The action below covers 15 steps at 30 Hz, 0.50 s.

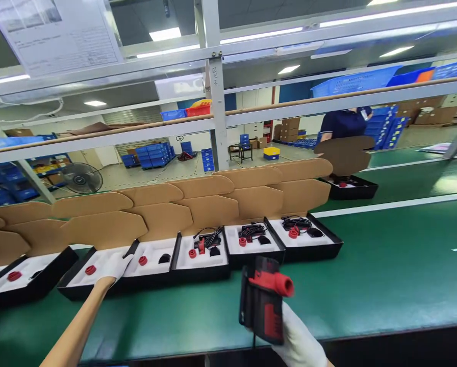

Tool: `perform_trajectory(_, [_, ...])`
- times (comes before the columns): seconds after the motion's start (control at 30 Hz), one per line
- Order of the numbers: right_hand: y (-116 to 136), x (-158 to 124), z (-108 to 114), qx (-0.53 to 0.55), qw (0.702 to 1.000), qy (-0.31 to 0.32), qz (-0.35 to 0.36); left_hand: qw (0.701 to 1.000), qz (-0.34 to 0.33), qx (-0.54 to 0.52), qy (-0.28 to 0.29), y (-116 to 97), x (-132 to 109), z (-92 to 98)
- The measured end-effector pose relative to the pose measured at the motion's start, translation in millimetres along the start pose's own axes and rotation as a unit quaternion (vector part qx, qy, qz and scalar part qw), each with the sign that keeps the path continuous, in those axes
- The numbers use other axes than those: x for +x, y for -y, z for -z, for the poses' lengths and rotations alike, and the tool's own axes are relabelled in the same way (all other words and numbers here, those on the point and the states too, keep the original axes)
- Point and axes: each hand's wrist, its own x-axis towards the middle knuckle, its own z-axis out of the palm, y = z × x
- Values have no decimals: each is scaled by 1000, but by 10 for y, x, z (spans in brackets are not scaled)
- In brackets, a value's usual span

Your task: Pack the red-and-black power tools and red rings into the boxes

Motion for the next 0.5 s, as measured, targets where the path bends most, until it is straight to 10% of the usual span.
perform_trajectory(0.17, [460, 231, -268, 100, 983, 146, -40, 993, -100, -53, -29, -1073, -661, 9])
perform_trajectory(0.27, [670, 362, -341, 68, 977, 203, -22, 968, -192, -80, -140, -1863, -1416, 219])
perform_trajectory(0.37, [769, 412, -338, -10, 978, 206, 27, 782, -558, -42, -274, -2633, -2147, 504])
perform_trajectory(0.5, [856, 272, -342, -106, 976, 157, 106, 673, -677, 4, -298, -3198, -2570, 776])
